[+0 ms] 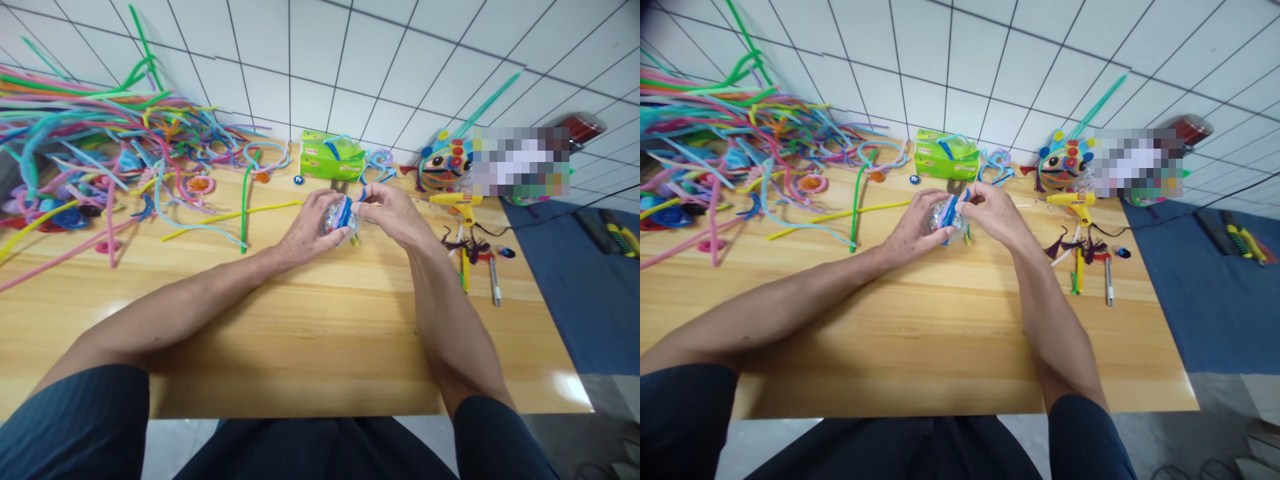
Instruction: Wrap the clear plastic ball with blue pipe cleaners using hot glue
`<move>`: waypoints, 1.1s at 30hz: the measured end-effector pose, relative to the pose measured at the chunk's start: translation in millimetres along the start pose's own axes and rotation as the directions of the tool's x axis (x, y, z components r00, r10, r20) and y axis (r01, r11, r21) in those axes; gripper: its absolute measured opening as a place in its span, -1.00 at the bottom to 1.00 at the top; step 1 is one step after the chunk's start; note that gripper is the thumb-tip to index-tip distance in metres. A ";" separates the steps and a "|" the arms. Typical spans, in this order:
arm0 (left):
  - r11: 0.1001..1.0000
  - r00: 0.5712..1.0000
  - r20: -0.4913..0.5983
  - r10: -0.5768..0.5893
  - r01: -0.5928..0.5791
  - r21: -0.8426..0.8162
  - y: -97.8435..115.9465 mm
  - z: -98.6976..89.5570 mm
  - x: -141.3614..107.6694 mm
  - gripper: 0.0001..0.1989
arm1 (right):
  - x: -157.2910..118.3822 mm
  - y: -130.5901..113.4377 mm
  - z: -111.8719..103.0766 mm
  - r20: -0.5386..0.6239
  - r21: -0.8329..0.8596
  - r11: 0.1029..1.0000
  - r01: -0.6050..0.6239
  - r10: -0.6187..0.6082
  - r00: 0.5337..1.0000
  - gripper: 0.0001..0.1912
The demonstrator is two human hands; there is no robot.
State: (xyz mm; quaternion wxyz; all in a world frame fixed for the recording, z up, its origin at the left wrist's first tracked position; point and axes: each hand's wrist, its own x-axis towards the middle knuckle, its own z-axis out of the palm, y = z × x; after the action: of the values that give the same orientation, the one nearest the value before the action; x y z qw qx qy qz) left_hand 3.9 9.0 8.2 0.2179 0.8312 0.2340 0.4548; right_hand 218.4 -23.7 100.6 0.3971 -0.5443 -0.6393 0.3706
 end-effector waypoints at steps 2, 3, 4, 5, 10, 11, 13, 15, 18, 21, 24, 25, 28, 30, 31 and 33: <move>1.000 1.000 -0.005 -0.006 0.006 0.004 0.9 0.3 -0.3 -0.40 | -2.3 -4.4 -0.4 -0.006 -0.057 0.998 -0.014 0.014 1.000 -0.80; 1.000 1.000 -0.009 -0.004 0.004 0.005 1.2 0.4 -0.5 -0.40 | -3.5 -6.6 -0.5 -0.004 -0.076 0.997 -0.018 0.018 1.000 -0.78; 1.000 1.000 -0.013 0.001 -0.001 0.005 1.4 0.5 -0.6 -0.40 | -4.6 -8.6 -0.3 0.006 -0.085 0.996 -0.019 0.019 1.000 -0.78; 1.000 1.000 -0.016 0.005 -0.005 0.004 1.4 0.6 -0.7 -0.41 | -5.6 -10.4 0.1 0.022 -0.084 0.996 -0.018 0.020 1.000 -0.78; 1.000 1.000 -0.008 0.004 -0.003 0.008 0.5 0.8 -1.1 -0.41 | -8.9 -14.4 4.0 0.096 -0.168 0.985 -0.032 0.048 0.994 -0.86; 1.000 1.000 -0.009 0.005 -0.005 0.010 0.3 0.9 -1.1 -0.41 | -9.4 -14.9 4.6 0.084 -0.218 0.976 -0.022 0.042 0.996 -0.88; 1.000 1.000 -0.013 0.005 -0.005 0.017 0.0 1.3 -1.0 -0.41 | -10.2 -16.5 4.9 0.060 -0.309 0.951 0.007 0.012 0.998 -0.92; 1.000 1.000 -0.011 0.000 0.001 0.022 -0.3 1.8 -0.8 -0.41 | -11.0 -19.0 3.9 0.059 -0.374 0.927 0.031 -0.009 0.998 -0.94; 1.000 1.000 -0.011 0.007 -0.007 0.011 -0.7 2.5 -0.3 -0.41 | -12.2 -22.3 0.9 0.092 -0.426 0.903 0.058 -0.020 0.996 -0.94; 1.000 0.999 -0.024 0.023 -0.023 0.000 -1.3 2.7 0.2 -0.42 | -12.8 -21.8 -2.0 0.113 -0.432 0.897 0.093 -0.049 0.992 -0.93; 1.000 0.999 -0.022 0.025 -0.025 -0.004 -1.6 2.4 0.1 -0.42 | -11.4 -17.2 -3.2 0.115 -0.361 0.927 0.100 -0.062 0.991 -0.91; 1.000 1.000 -0.019 0.023 -0.023 -0.005 -1.6 2.2 -0.1 -0.42 | -10.4 -15.1 -3.1 0.117 -0.312 0.946 0.091 -0.057 0.991 -0.90; 1.000 1.000 -0.002 0.003 -0.003 -0.006 -1.3 2.2 -0.7 -0.42 | -6.6 -8.8 -2.2 0.120 -0.134 0.990 0.045 -0.029 0.992 -0.82; 1.000 1.000 0.007 -0.013 0.013 0.002 -1.7 2.9 -0.2 -0.41 | -3.7 -5.1 -1.0 0.109 -0.033 0.999 0.014 -0.011 0.994 -0.78; 1.000 1.000 0.007 -0.019 0.019 0.008 -2.1 3.5 0.5 -0.40 | -2.2 -3.4 -0.4 0.099 0.005 1.000 0.002 -0.003 0.995 -0.78; 1.000 1.000 0.000 -0.025 0.025 0.015 -3.8 4.6 2.6 -0.38 | 0.5 -0.1 0.7 0.068 0.065 0.998 -0.015 0.010 0.998 -0.78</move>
State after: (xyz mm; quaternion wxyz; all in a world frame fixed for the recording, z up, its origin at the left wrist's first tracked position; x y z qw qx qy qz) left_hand 8.4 12.9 5.5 0.2173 0.8299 0.2478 0.4502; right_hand 217.7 -23.2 100.5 0.3906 -0.5222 -0.6365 0.4119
